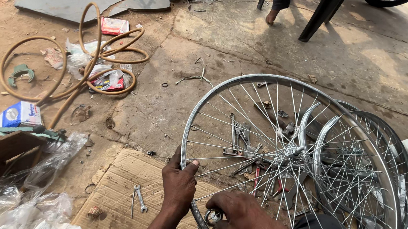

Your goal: The person uses a spoke wrench to tighten the nipples on a bicycle wheel rim. They rotate the wheel and adjust multiple spokes sequentially to true the wheel.

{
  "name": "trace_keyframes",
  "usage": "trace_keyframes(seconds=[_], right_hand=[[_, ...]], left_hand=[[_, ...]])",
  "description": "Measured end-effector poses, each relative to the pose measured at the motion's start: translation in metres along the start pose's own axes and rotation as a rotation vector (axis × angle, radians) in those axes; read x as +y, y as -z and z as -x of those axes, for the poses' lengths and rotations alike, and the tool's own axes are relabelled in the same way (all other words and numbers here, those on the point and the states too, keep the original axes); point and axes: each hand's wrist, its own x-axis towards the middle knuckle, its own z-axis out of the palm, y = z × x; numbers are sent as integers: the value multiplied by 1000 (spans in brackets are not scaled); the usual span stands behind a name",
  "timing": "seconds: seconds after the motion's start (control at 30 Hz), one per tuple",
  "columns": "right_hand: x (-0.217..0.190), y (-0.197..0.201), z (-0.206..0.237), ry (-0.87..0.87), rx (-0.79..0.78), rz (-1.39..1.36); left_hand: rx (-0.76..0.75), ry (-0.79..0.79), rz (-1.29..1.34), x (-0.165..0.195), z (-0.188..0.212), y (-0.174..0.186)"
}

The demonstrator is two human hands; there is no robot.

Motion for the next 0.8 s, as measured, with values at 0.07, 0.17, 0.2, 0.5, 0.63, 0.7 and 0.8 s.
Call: trace_keyframes(seconds=[0.07, 0.17, 0.2, 0.5, 0.63, 0.7, 0.8], right_hand=[[7, -13, 1, 102, 102, 94], [20, -16, 8, 387, 184, 242], [24, -13, 11, 500, 226, 269], [3, -18, -5, 56, -38, 431], [-12, -1, -6, 33, -80, 371], [-12, 18, -4, 79, -215, 171], [-12, 24, 2, 66, -251, -21]], left_hand=[[-16, 6, 25, 2, 2, -1], [-28, -36, 5, 3, 5, -1], [-30, -63, -10, 3, 5, -1], [24, -10, -24, -1, 2, -1], [20, -18, -32, -1, 7, 0], [22, -20, -62, 0, 9, 2], [21, 14, -2, 1, 9, 3]])
